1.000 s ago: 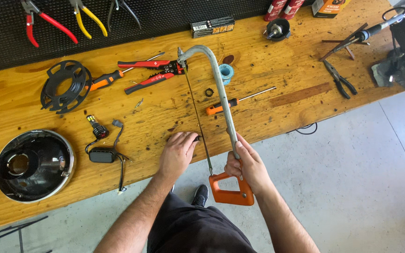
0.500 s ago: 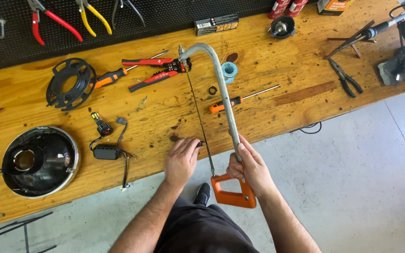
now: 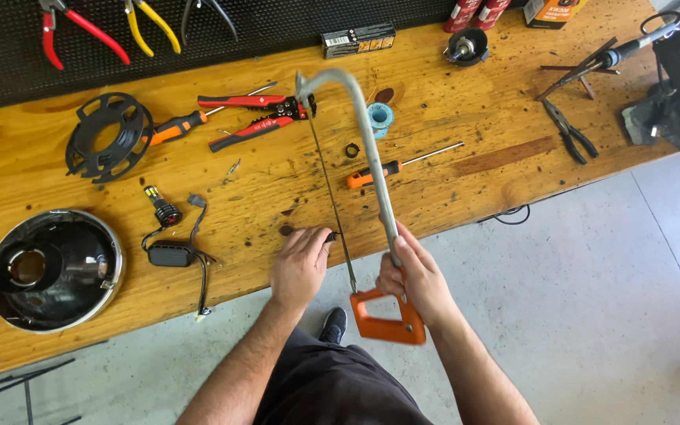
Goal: The person uses a hacksaw to cut a small black metal ring held in the left hand. The sawing continues steadily until the ring is severed, after which the person sets the saw down and briefly handles the cut pieces on the workbench.
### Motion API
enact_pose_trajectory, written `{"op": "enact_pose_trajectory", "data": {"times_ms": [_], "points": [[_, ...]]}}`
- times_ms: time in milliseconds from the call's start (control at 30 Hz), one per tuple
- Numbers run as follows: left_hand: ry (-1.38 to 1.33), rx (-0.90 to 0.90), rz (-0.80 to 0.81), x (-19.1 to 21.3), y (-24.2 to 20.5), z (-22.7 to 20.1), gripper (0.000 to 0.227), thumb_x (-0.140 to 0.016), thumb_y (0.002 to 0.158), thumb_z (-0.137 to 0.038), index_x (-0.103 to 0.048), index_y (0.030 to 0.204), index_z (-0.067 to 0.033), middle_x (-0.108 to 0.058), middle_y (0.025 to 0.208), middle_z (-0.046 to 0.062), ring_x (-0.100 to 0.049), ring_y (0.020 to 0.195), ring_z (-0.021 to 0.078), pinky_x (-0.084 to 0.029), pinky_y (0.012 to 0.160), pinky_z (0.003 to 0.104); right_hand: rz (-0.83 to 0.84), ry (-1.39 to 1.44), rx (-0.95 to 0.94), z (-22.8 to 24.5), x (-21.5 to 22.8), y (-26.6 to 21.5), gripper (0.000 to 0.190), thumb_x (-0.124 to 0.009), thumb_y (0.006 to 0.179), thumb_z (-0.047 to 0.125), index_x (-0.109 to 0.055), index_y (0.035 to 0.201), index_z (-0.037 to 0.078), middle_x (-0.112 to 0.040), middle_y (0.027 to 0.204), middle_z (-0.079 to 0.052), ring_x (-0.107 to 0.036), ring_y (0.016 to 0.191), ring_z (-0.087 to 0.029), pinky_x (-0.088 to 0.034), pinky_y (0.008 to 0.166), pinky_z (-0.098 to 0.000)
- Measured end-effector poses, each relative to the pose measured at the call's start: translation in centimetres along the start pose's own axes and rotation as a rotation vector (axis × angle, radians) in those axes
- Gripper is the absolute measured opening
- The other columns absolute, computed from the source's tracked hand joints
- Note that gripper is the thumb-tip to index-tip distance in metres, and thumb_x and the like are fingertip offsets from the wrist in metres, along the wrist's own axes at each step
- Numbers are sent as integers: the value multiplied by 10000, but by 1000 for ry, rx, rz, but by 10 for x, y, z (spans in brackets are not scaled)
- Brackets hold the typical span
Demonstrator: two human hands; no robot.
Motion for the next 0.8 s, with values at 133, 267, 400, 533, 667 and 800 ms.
{"op": "enact_pose_trajectory", "data": {"times_ms": [133, 267, 400, 533, 667, 800], "points": [[3, 10, 12, 2, 1, -2, 140, -717, 959, -143, -742, 1087, -92, -765, 1001, 68, -728, 985, 223, -561, 900, 307, 4, -83, -29, 11, -12, -17, 524, -349, 1095, 193, -317, 1601, 58, -350, 610, -6, -364, 440, -134, -399, 466, -338], [16, -30, 20, -5, -3, 3, 164, -713, 951, -132, -720, 1107, -82, -751, 1010, 98, -720, 1001, 268, -565, 907, 355, -6, -5, 5, 2, -1, 7, 500, -351, 1106, 176, -311, 1596, 87, -318, 625, -19, -336, 453, -143, -384, 470, -335], [9, -6, 2, -5, -3, 2, 155, -714, 966, -161, -723, 1094, -75, -747, 997, 109, -723, 983, 272, -568, 883, 350, 29, -34, 28, 10, -15, 13, 489, -354, 1110, 180, -344, 1589, 83, -309, 631, -15, -322, 469, -133, -377, 474, -313], [27, 4, -22, -3, -3, 1, 139, -707, 974, -165, -730, 1086, -85, -752, 991, 82, -723, 969, 239, -563, 882, 315, -9, -92, -9, 3, -6, -14, 503, -347, 1099, 189, -331, 1593, 93, -326, 611, -19, -366, 441, -145, -414, 468, -316], [-2, -8, -5, -1, -2, 0, 146, -715, 955, -159, -722, 1087, -95, -744, 999, 88, -718, 980, 268, -566, 865, 358, -10, -66, -41, -7, 7, -18, 523, -353, 1091, 178, -301, 1607, 107, -333, 608, -18, -344, 438, -138, -388, 453, -327], [-14, -27, 11, 1, 2, 1, 141, -696, 973, -149, -723, 1095, -83, -752, 1007, 91, -722, 978, 270, -569, 862, 349, 35, -28, 17, 6, -4, 13, 518, -331, 1108, 179, -277, 1610, 64, -319, 629, -1, -344, 453, -124, -399, 472, -320]]}}
Point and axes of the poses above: each hand's wrist, its own y-axis towards the middle knuckle, its own x-axis out of the back of the hand, z = x × y, the point moved 2 cm from there along y, towards the middle knuckle
